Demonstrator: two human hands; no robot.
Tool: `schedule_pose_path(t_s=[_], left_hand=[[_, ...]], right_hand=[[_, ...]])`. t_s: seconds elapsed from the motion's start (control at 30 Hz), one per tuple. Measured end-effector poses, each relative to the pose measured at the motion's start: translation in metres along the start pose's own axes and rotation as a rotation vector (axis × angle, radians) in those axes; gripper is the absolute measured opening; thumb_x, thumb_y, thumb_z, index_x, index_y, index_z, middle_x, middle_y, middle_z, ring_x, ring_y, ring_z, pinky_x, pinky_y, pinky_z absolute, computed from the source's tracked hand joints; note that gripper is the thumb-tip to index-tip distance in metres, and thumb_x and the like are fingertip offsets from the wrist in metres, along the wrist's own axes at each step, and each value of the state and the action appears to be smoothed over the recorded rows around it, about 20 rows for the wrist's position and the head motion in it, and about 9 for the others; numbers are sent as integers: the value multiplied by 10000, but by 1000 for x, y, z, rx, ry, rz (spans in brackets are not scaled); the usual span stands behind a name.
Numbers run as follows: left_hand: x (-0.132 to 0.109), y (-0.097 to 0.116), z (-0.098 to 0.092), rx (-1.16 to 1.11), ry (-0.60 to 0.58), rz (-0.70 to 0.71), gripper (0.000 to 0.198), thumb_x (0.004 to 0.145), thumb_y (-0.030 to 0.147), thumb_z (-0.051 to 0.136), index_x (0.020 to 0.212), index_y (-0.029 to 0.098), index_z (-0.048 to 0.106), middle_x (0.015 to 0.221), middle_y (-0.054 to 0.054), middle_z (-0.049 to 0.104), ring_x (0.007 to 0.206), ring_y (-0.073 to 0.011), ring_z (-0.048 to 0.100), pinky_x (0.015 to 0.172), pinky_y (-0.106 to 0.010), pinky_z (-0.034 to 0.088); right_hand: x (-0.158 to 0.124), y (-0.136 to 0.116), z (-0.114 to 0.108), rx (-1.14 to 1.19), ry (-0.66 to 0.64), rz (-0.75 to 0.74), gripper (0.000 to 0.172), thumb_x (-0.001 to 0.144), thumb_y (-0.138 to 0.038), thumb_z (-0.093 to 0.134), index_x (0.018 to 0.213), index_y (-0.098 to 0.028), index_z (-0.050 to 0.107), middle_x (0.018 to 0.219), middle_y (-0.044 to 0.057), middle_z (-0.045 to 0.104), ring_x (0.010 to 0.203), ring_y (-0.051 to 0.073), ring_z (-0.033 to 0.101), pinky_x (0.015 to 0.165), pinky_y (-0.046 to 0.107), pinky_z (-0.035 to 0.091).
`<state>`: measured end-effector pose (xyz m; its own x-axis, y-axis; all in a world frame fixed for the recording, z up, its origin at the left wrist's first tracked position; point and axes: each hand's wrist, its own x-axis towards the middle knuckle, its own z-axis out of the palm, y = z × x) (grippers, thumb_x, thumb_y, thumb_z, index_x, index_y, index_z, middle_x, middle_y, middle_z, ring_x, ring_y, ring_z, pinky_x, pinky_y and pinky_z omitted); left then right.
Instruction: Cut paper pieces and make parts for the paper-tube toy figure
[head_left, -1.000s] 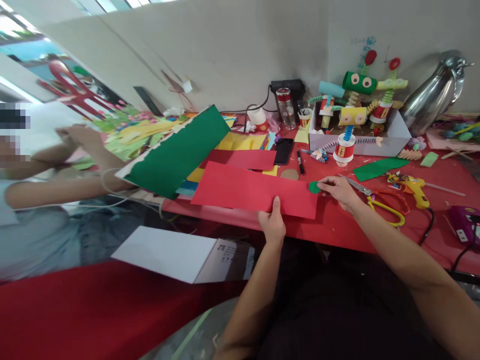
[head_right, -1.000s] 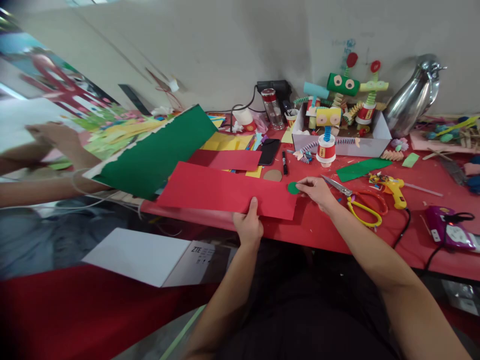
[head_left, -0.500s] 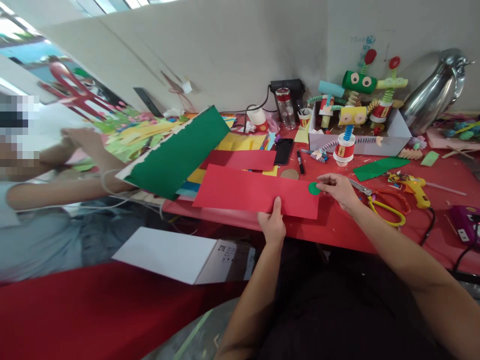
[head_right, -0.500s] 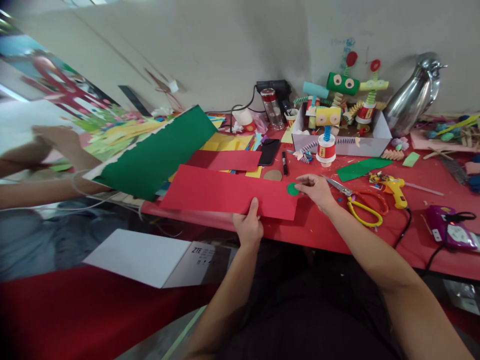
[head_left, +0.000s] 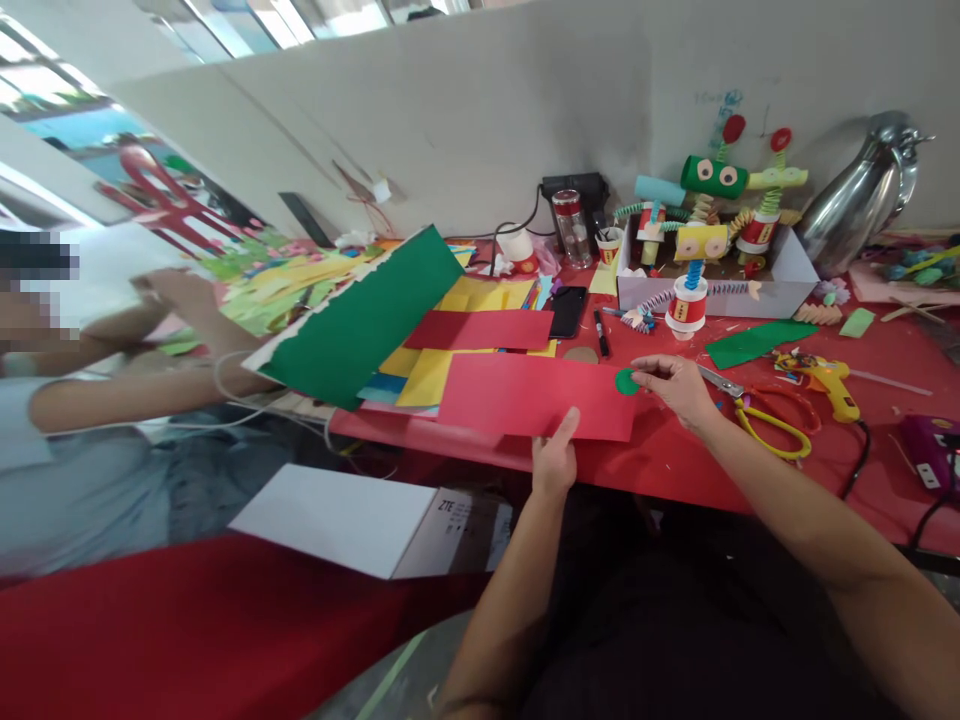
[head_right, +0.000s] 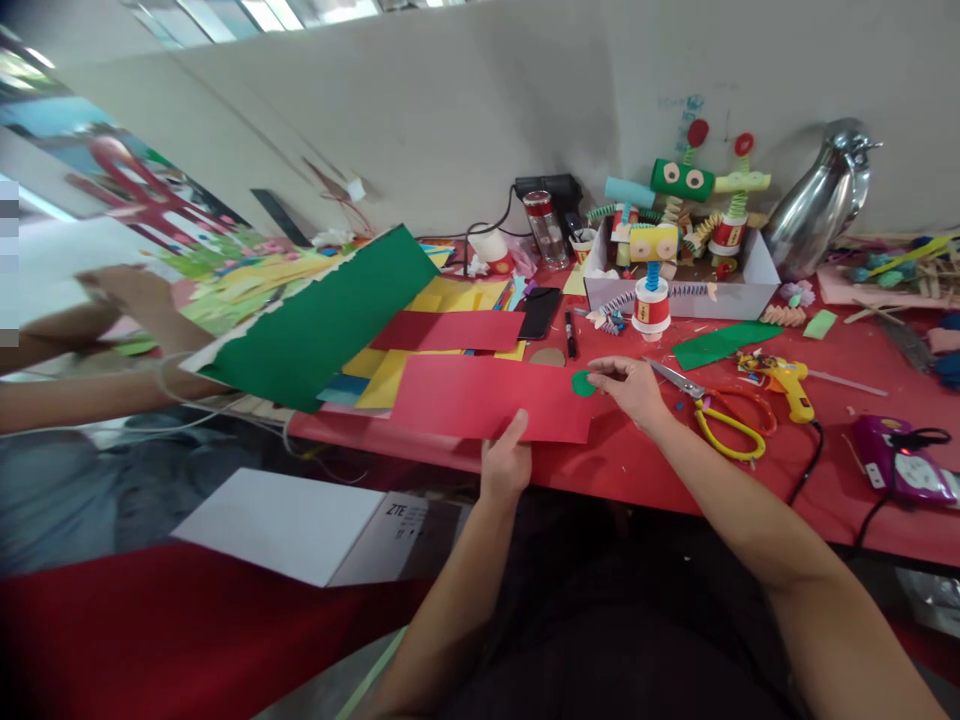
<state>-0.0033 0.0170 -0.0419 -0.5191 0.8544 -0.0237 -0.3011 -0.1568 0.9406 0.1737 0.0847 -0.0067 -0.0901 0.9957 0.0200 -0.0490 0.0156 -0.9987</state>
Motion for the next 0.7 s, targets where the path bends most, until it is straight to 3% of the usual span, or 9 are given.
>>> schedule_pose_path(t_s=[0.27, 0.43, 0.7], left_hand=[[4, 8, 27, -122, 67, -51, 502, 477, 333, 899, 915, 169, 717, 985, -80, 743, 981, -242, 686, 952, -403, 533], [8, 9, 27, -129, 90, -56, 505, 480, 338, 900, 917, 169, 712, 970, -93, 746, 967, -241, 691, 926, -402, 548], [4, 4, 20, -34, 74, 112, 509, 534, 393, 864, 957, 152, 716, 968, -91, 744, 978, -245, 686, 931, -381, 537]], right_hand=[[1, -2, -1, -7, 47, 62, 280, 590, -334, 778, 828, -189, 750, 776, 27, 740, 702, 159, 636, 666, 312, 508], [1, 0, -1, -32, 48, 60, 250, 615, -331, 765, 821, -191, 752, 809, 36, 745, 731, 171, 646, 687, 325, 517], [0, -1, 3, -60, -5, 76, 121, 641, -227, 704, 755, -206, 737, 724, 0, 728, 653, 140, 598, 661, 293, 488]])
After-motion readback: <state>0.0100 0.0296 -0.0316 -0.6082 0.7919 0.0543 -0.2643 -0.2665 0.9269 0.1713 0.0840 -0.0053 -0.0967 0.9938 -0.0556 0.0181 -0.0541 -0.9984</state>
